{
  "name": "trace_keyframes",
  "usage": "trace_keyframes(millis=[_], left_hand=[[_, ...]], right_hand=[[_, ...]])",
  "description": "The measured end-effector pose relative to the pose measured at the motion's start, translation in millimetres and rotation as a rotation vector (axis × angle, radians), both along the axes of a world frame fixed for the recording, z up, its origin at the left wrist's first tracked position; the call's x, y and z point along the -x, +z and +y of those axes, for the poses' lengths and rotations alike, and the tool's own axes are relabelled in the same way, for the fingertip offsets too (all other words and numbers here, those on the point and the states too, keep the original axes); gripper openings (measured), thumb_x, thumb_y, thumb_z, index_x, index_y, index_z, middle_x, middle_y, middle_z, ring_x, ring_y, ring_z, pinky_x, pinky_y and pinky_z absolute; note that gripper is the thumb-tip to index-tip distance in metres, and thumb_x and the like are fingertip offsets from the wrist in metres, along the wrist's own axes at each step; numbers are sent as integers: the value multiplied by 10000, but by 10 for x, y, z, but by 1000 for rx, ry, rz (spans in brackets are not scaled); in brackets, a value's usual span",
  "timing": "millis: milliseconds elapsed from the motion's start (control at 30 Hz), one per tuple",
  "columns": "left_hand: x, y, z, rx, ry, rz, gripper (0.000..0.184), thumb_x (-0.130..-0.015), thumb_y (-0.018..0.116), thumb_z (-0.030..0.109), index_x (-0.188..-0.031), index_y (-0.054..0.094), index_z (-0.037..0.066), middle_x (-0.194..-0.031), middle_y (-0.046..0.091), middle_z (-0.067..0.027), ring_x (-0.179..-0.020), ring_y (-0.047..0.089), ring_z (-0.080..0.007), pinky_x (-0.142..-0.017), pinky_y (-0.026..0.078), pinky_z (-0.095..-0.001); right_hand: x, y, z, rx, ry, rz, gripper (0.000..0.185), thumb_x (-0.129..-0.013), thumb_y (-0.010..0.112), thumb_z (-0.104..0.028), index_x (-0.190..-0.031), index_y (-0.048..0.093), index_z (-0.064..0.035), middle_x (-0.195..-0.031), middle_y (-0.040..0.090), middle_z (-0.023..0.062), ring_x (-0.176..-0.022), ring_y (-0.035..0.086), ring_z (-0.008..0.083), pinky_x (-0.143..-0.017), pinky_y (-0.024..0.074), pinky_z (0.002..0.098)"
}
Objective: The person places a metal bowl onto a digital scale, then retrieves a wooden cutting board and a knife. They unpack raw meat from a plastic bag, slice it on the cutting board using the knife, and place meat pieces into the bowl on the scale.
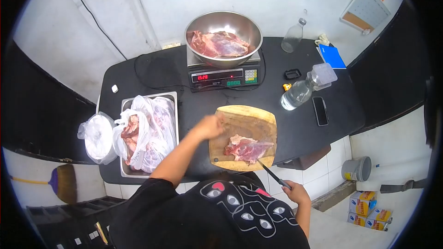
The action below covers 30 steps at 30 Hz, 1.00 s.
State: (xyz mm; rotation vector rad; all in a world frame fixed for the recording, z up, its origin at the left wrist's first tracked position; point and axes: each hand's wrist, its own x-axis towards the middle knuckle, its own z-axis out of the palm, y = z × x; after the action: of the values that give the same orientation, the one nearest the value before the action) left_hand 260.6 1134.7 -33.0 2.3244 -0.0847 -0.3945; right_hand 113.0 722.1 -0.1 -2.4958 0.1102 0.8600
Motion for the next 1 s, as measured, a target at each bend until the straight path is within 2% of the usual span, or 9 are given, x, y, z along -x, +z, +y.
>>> trace_keyframes(millis=[100, 233, 433, 533, 633, 733, 767, 867, 1000], left_hand=[[232, -328, -323, 42, -95, 143, 750, -662, 762, 296, -1302, 410, 125, -1098, 574, -243, -1036, 574, -365, -894, 457, -409], [439, -383, -683, -117, -130, 150, 865, -631, 804, 383, -1339, 373, 137, -1209, 474, -266, -1069, 534, -428, -901, 452, -437], [419, -458, -765, -170, 104, 75, 598, -675, 770, 268, -1190, 526, 85, -1123, 561, -223, -1034, 574, -374, -863, 476, -420], [406, -369, -806, -124, 233, 120, 428, -684, 749, 221, -1052, 607, 53, -958, 652, -190, -937, 629, -323, -818, 492, -398], [319, -461, -782, 87, 368, 407, 424, -655, 771, 239, -1030, 652, 78, -887, 683, -129, -807, 667, -250, -716, 519, -353], [328, -231, -779, 169, 332, 224, 362, -686, 750, 155, -1002, 624, 33, -748, 677, -124, -601, 658, -219, -556, 516, -342], [299, -286, -750, 128, 271, -55, 350, -690, 753, 111, -994, 604, 23, -732, 665, -94, -564, 640, -181, -495, 497, -320], [279, -179, -697, 461, 397, 177, 376, -674, 759, 88, -1002, 582, 35, -740, 655, -88, -637, 645, -174, -550, 505, -310], [327, 30, -590, 249, 338, -49, 373, -666, 732, 47, -994, 554, 60, -812, 647, -94, -720, 640, -170, -607, 498, -308]], right_hand=[[21, -11, 15, 55, 13, -19, 303, -833, 609, -310, -1109, 634, -187, -923, 669, 161, -888, 634, 344, -780, 495, 405], [-79, -137, -30, 98, 44, -66, 306, -833, 592, -336, -1108, 631, -209, -919, 668, 152, -887, 627, 351, -780, 493, 427], [-404, -164, -132, 133, 208, -182, 315, -814, 612, -340, -1110, 628, -235, -916, 670, 141, -864, 629, 350, -749, 496, 446], [-605, -262, -232, 144, 280, -237, 317, -814, 614, -350, -1112, 627, -243, -914, 671, 140, -862, 632, 345, -748, 498, 445], [-783, -109, -125, 192, 301, -207, 321, -811, 627, -329, -1115, 636, -225, -940, 665, 144, -885, 628, 346, -777, 493, 440], [-837, -120, -174, 152, 306, -207, 328, -811, 636, -322, -1114, 640, -199, -966, 661, 147, -906, 622, 349, -795, 488, 437], [-857, -137, -190, 124, 309, -216, 329, -812, 636, -324, -1113, 640, -193, -971, 660, 149, -911, 621, 350, -797, 487, 437], [-908, -167, -259, 25, 285, -192, 331, -818, 638, -304, -1121, 633, -170, -963, 664, 151, -905, 627, 347, -788, 489, 408], [-1047, -255, -393, -125, 249, -187, 344, -820, 623, -275, -1143, 619, -159, -957, 656, 185, -904, 621, 369, -783, 487, 406]])
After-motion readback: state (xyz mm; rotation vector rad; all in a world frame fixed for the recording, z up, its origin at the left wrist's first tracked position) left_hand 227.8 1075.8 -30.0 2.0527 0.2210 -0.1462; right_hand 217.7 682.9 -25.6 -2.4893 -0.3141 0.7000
